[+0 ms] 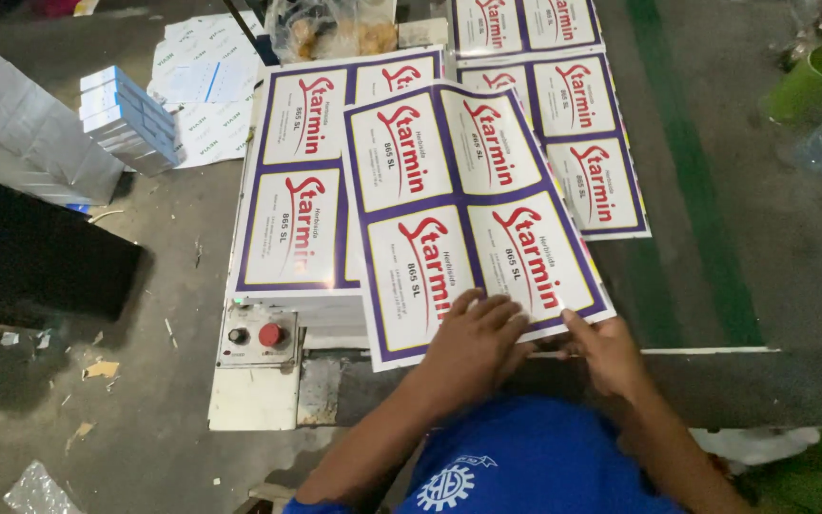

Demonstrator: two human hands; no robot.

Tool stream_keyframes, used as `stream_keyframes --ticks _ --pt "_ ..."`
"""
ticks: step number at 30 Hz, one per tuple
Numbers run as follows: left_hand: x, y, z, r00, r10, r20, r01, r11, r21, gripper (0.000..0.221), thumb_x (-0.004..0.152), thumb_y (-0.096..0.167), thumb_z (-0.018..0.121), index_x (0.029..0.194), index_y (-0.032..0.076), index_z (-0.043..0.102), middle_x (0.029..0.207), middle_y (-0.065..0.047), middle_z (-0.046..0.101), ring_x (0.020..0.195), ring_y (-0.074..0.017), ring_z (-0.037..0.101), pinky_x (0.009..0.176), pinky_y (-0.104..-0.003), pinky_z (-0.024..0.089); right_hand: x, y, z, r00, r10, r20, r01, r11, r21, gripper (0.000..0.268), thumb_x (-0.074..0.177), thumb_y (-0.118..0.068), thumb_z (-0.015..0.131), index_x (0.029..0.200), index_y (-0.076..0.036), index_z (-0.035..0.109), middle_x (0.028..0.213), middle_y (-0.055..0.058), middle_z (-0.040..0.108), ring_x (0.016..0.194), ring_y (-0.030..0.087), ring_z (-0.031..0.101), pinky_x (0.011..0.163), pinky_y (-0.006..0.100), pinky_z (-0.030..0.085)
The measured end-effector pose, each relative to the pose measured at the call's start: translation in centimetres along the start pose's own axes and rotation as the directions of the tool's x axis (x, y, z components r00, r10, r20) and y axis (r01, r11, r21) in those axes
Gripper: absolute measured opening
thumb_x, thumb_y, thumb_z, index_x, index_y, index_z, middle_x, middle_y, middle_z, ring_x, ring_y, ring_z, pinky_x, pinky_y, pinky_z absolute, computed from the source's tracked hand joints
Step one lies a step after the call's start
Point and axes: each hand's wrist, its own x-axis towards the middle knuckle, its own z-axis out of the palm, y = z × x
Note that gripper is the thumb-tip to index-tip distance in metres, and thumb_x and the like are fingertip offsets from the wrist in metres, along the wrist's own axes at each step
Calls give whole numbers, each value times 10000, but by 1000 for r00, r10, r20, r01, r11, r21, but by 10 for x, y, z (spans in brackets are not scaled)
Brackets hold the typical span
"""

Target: The recorder is flipping through a stack of printed herbicide label sheets to inspect them.

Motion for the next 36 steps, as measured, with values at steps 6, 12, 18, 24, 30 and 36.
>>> stream_keyframes --ticks 6,12,18,24,30,36 --pt "-33 -63 -15 971 -202 -128 217 968 122 278 964 251 701 1168 64 730 1281 -135 720 1269 -297 630 1113 -492 432 -11 28 -65 966 -184 -183 192 981 31 174 1004 -128 643 1140 -21 656 948 118 726 727 177 666 574 322 530" --pt "-47 -97 -52 951 -293 -98 307 934 184 509 837 354 768 1215 20 701 1363 -147 647 1320 -341 548 1061 -489 420 -25 37 -106 908 -140 -395 165 986 29 221 1011 -87 623 1230 -63 615 1016 87 709 782 173 654 591 335 512" --pt "-43 -106 -68 949 -313 33 303 936 178 398 868 274 753 1205 65 714 1375 -94 659 1330 -299 560 1051 -466 433 -44 45 -130 854 -17 -521 -6 999 -43 252 1023 -90 607 1272 -58 597 1077 132 713 862 209 685 640 350 540" --pt "-35 -107 -89 942 -333 -47 336 934 117 162 930 197 735 1031 74 762 1051 -96 762 969 -309 690 844 -435 524 -54 57 -143 850 -8 -526 -25 998 -57 398 1008 -93 600 1403 -64 558 1160 154 700 875 225 688 622 375 521" --pt "-27 -104 -111 882 -369 -291 418 900 125 134 903 190 802 877 65 762 818 -94 745 708 -284 691 651 -411 531 -46 80 -158 877 48 -477 -54 999 1 390 1009 -116 609 1396 -92 572 1147 109 718 862 225 689 606 349 514" --pt "-23 -107 -122 826 -387 -409 457 886 84 245 855 240 871 793 52 725 747 -95 718 646 -257 677 587 -391 500 -25 75 -137 908 56 -414 -65 998 -8 342 998 -119 630 1337 -92 589 1093 116 727 817 220 705 566 344 489"
